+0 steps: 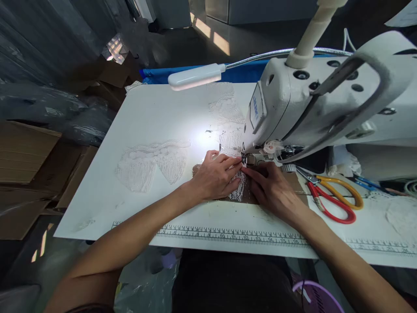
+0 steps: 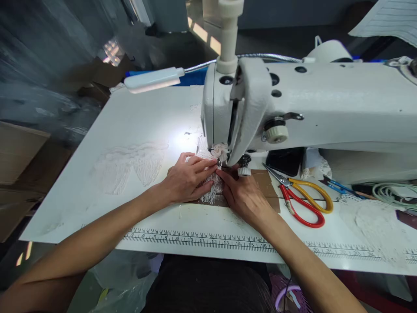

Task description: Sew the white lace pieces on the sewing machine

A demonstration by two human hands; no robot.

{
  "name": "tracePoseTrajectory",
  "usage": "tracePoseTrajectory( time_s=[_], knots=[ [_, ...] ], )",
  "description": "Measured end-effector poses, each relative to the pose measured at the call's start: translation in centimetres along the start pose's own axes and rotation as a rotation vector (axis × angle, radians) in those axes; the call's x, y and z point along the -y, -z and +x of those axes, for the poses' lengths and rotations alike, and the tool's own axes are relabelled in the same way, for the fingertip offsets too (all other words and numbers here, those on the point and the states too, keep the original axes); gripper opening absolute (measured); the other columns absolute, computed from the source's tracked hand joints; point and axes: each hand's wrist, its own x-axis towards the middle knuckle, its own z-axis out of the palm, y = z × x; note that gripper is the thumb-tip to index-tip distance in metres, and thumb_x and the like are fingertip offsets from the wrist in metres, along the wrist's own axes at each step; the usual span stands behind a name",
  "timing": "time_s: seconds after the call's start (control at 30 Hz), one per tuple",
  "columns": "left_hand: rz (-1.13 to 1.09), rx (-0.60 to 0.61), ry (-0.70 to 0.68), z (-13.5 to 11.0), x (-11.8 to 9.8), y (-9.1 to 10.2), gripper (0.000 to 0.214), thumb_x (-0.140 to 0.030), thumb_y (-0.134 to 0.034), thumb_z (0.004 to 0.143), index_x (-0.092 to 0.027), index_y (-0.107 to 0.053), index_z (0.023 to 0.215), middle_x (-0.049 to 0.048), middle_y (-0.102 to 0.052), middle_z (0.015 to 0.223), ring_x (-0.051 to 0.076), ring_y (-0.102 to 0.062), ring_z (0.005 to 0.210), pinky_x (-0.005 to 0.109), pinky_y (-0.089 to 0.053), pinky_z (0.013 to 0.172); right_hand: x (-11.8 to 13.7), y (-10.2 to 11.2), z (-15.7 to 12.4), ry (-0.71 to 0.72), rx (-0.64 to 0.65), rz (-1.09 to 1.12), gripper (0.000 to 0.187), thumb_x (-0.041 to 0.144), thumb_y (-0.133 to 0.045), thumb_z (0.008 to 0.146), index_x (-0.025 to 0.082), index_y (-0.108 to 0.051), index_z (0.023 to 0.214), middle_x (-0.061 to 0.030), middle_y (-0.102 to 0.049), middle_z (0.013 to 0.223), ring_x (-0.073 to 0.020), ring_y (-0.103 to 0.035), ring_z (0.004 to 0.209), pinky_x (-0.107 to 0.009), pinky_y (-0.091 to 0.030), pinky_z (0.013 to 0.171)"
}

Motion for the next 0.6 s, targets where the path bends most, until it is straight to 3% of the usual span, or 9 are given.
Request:
tracePoseTrajectory(
  time_s=[0.13, 0.23, 0.37, 0.5, 0.6],
  knots=[
    [0.002, -0.017, 0.056, 0.1, -0.3, -0.4, 0.035, -0.034, -0.045, 0.097, -0.017, -0.062, 0.123, 0.0116, -0.059, 0.133, 0.027, -0.058, 0.109, 0.052, -0.040, 0.095, 0.3, 0.1, 0.8, 0.019, -0.026, -0.071, 0.038, 0.017, -0.040, 0.093, 0.013, -0.062, 0.123, -0.0167, -0.056, 0.096, -0.0278, -0.055, 0.082, -0.045, -0.055, 0.072],
    [0.010, -0.053, 0.103, 0.2, -0.5, -0.9, 0.036, -0.034, -0.046, 0.097, -0.017, -0.060, 0.126, 0.0120, -0.059, 0.133, 0.026, -0.058, 0.109, 0.050, -0.041, 0.094, 0.5, -0.1, 1.0, 0.054, -0.038, -0.070, 0.040, 0.012, -0.039, 0.092, 0.017, -0.060, 0.125, -0.0145, -0.057, 0.093, -0.0277, -0.055, 0.084, -0.045, -0.055, 0.075],
    [0.003, -0.066, 0.104, 0.1, -0.5, -1.1, 0.038, -0.035, -0.046, 0.097, -0.015, -0.057, 0.127, 0.0122, -0.058, 0.134, 0.026, -0.056, 0.111, 0.047, -0.041, 0.094, 0.4, -0.1, 0.1, -0.009, -0.056, 0.014, 0.041, 0.016, -0.040, 0.094, 0.017, -0.054, 0.132, -0.0169, -0.053, 0.110, -0.0295, -0.056, 0.098, -0.047, -0.054, 0.085],
    [0.011, -0.096, 0.059, 0.8, 0.7, -0.5, 0.034, -0.035, -0.042, 0.098, -0.015, -0.060, 0.119, 0.0118, -0.063, 0.122, 0.023, -0.057, 0.102, 0.045, -0.041, 0.092, -0.3, 1.1, -1.6, -0.074, -0.012, 0.086, 0.044, 0.022, -0.045, 0.095, 0.015, -0.048, 0.138, -0.0179, -0.048, 0.118, -0.0286, -0.058, 0.103, -0.047, -0.054, 0.090],
    [0.049, -0.116, 0.072, 2.7, 2.7, 0.1, 0.031, -0.029, -0.037, 0.099, -0.015, -0.062, 0.112, 0.0117, -0.065, 0.107, 0.023, -0.056, 0.095, 0.043, -0.042, 0.085, -0.9, 2.2, -2.8, -0.076, -0.019, 0.120, 0.044, 0.022, -0.046, 0.094, 0.018, -0.048, 0.138, -0.0162, -0.047, 0.121, -0.0280, -0.056, 0.108, -0.048, -0.051, 0.094]
  ],
)
